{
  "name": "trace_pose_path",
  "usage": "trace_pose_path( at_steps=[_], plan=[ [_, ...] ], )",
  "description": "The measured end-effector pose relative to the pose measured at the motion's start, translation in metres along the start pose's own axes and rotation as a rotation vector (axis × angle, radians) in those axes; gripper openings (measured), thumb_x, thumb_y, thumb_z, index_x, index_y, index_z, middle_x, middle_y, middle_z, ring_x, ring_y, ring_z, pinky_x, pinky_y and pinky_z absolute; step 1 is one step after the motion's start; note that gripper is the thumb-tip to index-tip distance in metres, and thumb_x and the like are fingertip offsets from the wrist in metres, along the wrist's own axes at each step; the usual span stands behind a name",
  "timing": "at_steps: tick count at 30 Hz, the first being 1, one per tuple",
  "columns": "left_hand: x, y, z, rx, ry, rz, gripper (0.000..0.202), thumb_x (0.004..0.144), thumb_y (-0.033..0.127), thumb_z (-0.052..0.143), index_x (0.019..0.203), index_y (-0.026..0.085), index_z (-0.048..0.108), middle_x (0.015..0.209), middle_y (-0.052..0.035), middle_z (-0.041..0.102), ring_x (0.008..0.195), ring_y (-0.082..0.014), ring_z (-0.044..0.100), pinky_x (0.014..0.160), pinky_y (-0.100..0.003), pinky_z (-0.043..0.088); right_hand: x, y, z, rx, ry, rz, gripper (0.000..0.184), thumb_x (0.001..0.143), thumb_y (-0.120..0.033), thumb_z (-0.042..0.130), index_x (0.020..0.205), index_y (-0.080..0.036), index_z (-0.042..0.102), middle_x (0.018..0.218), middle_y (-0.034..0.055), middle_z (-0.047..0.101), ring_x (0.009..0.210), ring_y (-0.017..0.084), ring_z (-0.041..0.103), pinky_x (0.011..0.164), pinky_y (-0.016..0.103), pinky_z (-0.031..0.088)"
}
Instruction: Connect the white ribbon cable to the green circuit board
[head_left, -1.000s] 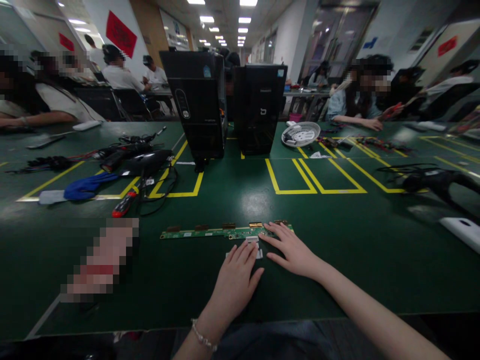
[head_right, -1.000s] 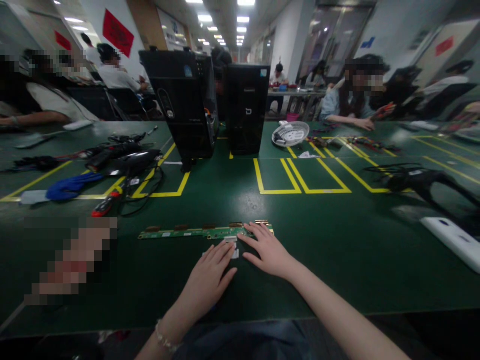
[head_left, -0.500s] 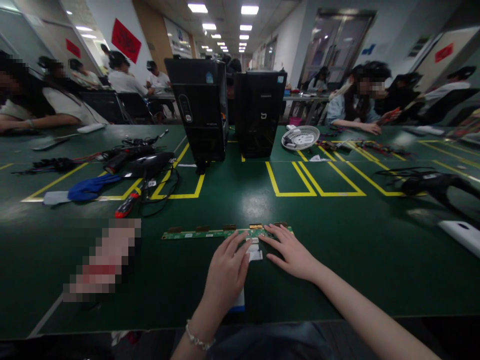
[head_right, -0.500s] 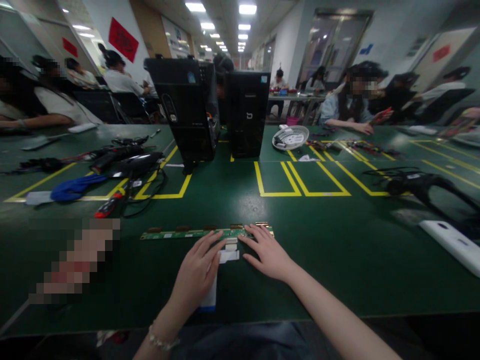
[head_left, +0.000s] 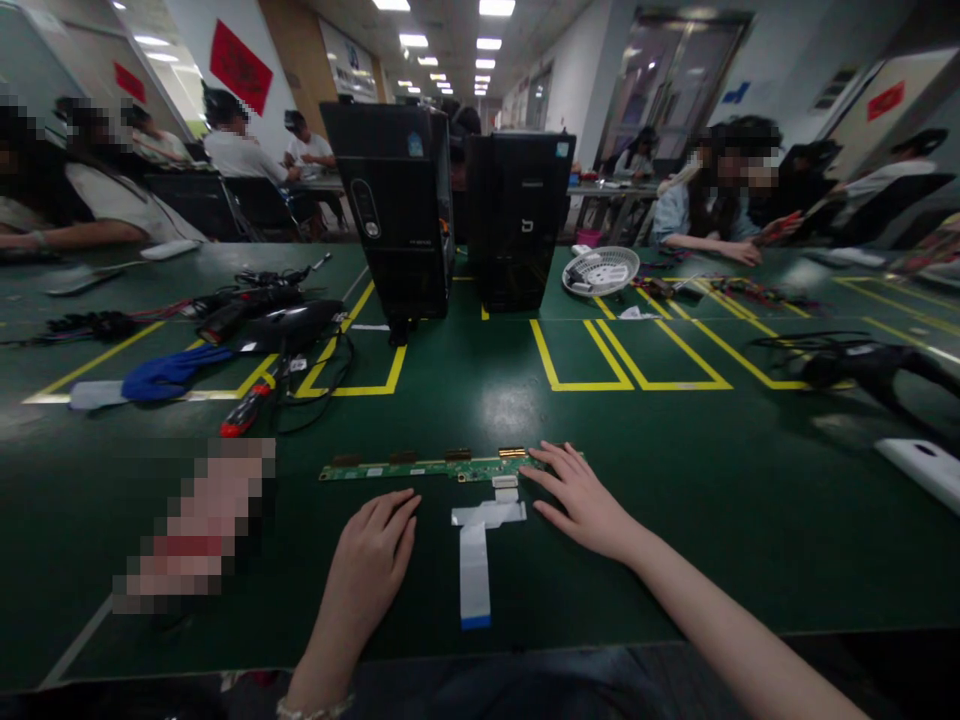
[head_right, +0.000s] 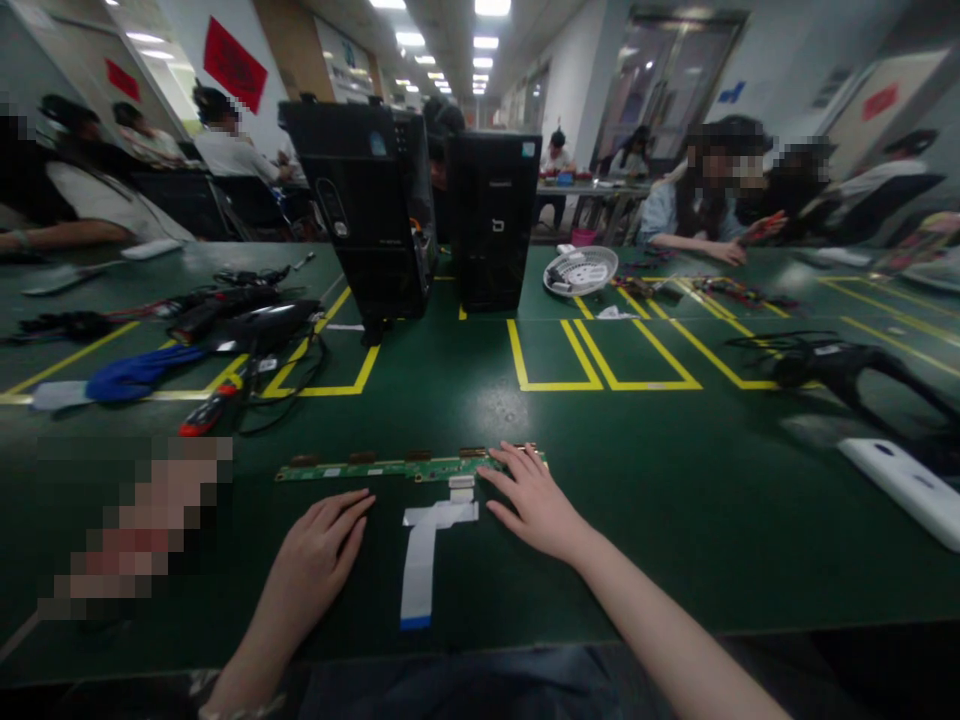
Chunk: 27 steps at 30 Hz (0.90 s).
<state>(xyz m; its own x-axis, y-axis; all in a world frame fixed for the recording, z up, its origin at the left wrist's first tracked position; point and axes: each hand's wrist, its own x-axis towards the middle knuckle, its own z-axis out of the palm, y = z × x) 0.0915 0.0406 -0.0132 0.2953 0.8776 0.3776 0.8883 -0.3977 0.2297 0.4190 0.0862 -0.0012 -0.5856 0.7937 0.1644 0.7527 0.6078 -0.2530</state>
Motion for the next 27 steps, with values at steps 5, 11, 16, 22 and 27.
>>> trace_pose_path(
  at_steps=[5,11,16,22,27],
  plan=[
    [0.003,0.003,0.001,-0.024,-0.025,-0.018,0.032,0.097,0.024,0.042,0.123,0.017,0.06,0.122,-0.0112,0.062,0.111,-0.0274,0.057,0.095,-0.047,0.048,0.002,-0.006,-0.006,0.062,-0.031,-0.071,0.043,0.099,-0.038,0.037,0.138,-0.025,0.049,0.149,0.0092,0.038,0.143,0.024,0.024,0.116,0.052,0.022],
    [0.001,0.004,0.001,-0.033,-0.058,-0.049,0.033,0.097,0.024,0.042,0.124,0.017,0.06,0.123,-0.0112,0.061,0.113,-0.0279,0.055,0.095,-0.049,0.047,0.006,-0.015,-0.014,0.088,-0.14,-0.154,0.053,0.094,-0.051,0.045,0.143,-0.031,0.043,0.157,0.0079,0.025,0.145,0.029,0.015,0.116,0.057,0.014],
    [0.002,0.004,0.001,-0.03,-0.047,-0.053,0.033,0.097,0.025,0.043,0.123,0.017,0.061,0.123,-0.011,0.061,0.113,-0.028,0.055,0.096,-0.048,0.046,0.007,-0.015,-0.011,0.085,-0.163,-0.156,0.055,0.093,-0.053,0.046,0.144,-0.034,0.041,0.158,0.0066,0.022,0.145,0.03,0.014,0.115,0.059,0.012],
    [0.003,0.004,0.001,-0.029,-0.036,-0.049,0.032,0.096,0.025,0.043,0.123,0.017,0.061,0.123,-0.0106,0.061,0.111,-0.0281,0.056,0.095,-0.048,0.047,0.006,-0.017,-0.011,0.074,-0.17,-0.15,0.055,0.093,-0.052,0.047,0.144,-0.034,0.041,0.157,0.0084,0.025,0.144,0.028,0.02,0.115,0.057,0.014],
    [0.003,0.004,0.001,-0.042,-0.029,-0.052,0.032,0.095,0.023,0.045,0.122,0.019,0.061,0.123,-0.0099,0.062,0.112,-0.0273,0.057,0.095,-0.047,0.047,0.001,-0.018,-0.014,0.048,-0.189,-0.14,0.061,0.09,-0.056,0.049,0.146,-0.033,0.038,0.157,0.0104,0.022,0.145,0.029,0.018,0.115,0.057,0.017]
  ],
)
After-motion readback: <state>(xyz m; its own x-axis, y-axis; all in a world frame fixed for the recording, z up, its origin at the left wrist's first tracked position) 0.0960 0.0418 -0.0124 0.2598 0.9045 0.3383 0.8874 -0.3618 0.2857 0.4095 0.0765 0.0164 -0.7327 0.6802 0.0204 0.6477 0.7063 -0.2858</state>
